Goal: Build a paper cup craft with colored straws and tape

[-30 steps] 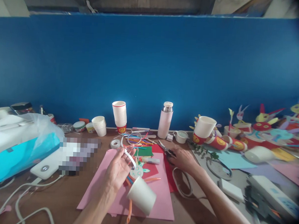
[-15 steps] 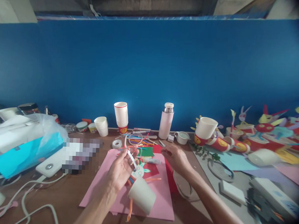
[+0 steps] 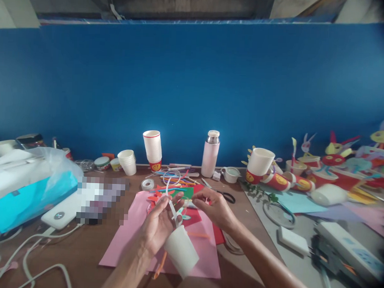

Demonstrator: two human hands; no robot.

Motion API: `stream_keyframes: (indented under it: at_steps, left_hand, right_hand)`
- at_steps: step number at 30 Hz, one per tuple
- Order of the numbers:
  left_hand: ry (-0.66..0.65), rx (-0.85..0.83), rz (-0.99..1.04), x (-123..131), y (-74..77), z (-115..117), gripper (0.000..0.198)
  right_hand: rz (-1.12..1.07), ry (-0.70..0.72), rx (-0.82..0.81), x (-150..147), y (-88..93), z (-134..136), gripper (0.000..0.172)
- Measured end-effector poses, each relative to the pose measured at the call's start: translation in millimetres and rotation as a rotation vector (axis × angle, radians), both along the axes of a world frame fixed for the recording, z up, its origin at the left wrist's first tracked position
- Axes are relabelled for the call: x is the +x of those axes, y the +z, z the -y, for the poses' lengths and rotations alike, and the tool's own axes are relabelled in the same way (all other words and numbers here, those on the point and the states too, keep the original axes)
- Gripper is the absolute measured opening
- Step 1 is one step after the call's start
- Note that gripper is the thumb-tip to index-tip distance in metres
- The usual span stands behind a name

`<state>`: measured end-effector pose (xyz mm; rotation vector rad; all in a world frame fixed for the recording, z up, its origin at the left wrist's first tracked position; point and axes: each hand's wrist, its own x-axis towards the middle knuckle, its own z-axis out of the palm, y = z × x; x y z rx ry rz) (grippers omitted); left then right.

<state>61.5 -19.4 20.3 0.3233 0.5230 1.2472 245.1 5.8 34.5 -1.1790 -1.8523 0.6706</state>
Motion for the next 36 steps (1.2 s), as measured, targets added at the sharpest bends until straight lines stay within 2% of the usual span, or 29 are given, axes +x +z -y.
stream_keyframes:
  at_steps: [8,11,18,26,36]
  left_hand:
    - [-0.008,-0.013,0.013,1.7,-0.8,-0.6,0.006]
    - [-0.011,-0.006,0.003,1.5,-1.7,-1.2,0.005]
    - [-0.022,-0.023,-0.002,2.4,-1.3,-1.6,0.007]
    - [-0.022,-0.017,-0.048,2.8,0.5,0.5,0.007]
    - [-0.006,0.099,-0.264,4.3,4.9,4.0,0.002]
  right_hand:
    - [0.181,-0.016,0.411,-1.8,-3.4,1.6,0.011]
    - [0.243,-0.025,0.495,-2.2,-5.1,1.1,0.014]
    - [0.293,-0.019,0.528,-4.7,-2.7,5.0,0.013]
    - [0.294,-0.003,0.512,-6.1,1.2,8.5,0.021]
    - [0.314,-0.027,0.494,-2.2,3.9,5.8,0.015]
